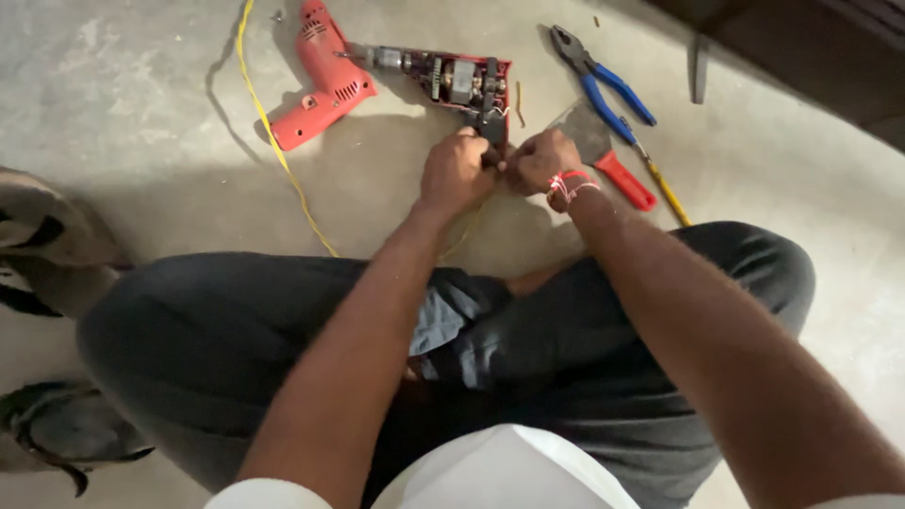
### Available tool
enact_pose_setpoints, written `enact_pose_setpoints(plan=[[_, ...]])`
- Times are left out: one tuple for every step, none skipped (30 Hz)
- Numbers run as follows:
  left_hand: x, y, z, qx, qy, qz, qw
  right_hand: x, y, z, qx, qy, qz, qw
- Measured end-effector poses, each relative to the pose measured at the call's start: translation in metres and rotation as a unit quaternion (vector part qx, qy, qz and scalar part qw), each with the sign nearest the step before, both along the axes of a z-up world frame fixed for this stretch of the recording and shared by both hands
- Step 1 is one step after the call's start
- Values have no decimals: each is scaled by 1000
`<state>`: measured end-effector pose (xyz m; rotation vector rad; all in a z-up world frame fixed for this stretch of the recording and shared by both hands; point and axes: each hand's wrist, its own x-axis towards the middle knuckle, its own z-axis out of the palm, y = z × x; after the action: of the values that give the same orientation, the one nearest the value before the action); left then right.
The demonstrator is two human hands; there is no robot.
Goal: The person sits on the floor and repairs a disassembled red power drill. They use a screwdriver and pliers to adjust internal components and wires, then reattach the drill's casing.
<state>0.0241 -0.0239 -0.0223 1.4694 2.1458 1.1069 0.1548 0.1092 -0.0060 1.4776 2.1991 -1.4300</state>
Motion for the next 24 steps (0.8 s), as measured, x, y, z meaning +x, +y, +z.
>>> enact_pose_setpoints(plan=[[1, -2, 0, -6, 2, -8, 1000, 2, 4, 9, 67, -37, 76, 994], [-2, 1, 0, -7, 8, -16, 1000, 0, 14, 18, 137, -71, 152, 976], [-5, 6, 0, -9, 13, -23, 1000, 3, 32, 29, 181, -69, 189, 963], [-3, 2, -3, -9, 35, -17, 999, 15, 49, 37, 215, -72, 228, 947], [-2, -1, -5, -9, 56, -12, 998, 29, 66, 41, 229, -107, 225, 941], [-3, 2, -5, -3, 81, -5, 997, 36, 95, 48, 304, -228, 373, 846], [-2, 2, -5, -23, 64, -2, 998, 53, 109, 45, 287, -284, 311, 860], [-3, 3, -4, -44, 48, 2, 998, 68, 125, 41, 271, -337, 245, 868], [-3, 5, -2, -64, 31, 6, 997, 84, 135, 33, 282, -344, 253, 859], [-3, 6, -1, -63, 16, -1, 998, 97, 141, 22, 292, -351, 264, 850], [-3, 7, 1, -62, 1, -8, 998, 107, 151, 14, 260, -362, 256, 858], [-3, 2, 1, -67, -13, -11, 998, 112, 154, 1, 226, -369, 254, 865], [-4, -1, 1, -50, -17, -12, 999, 117, 158, -8, 190, -376, 251, 871], [-4, -4, 2, -35, -21, -16, 999, 121, 158, -14, 181, -378, 278, 865], [-3, -8, 4, -21, -24, -19, 999, 124, 158, -17, 171, -378, 304, 858], [-3, -7, 6, -18, -18, -15, 1000, 124, 163, -11, 167, -380, 328, 849], [-4, -6, 8, -15, -12, -11, 1000, 123, 163, -4, 191, -344, 341, 854], [-3, -5, 8, -11, -9, -5, 1000, 122, 163, 7, 215, -310, 356, 855], [-3, -3, 8, -15, -5, 6, 1000, 118, 159, 18, 238, -275, 371, 855], [0, -4, 7, -23, -5, 15, 1000, 118, 149, 28, 221, -249, 319, 887], [3, -5, 4, -30, -4, 23, 999, 117, 139, 42, 204, -221, 265, 916], [3, -5, 3, -42, 1, 17, 999, 112, 128, 59, 188, -193, 209, 940], [3, -5, 2, -53, 5, 12, 998, 106, 111, 74, 237, -177, 257, 920], [2, -5, 1, -64, 10, 6, 998, 98, 93, 89, 286, -159, 304, 895]])
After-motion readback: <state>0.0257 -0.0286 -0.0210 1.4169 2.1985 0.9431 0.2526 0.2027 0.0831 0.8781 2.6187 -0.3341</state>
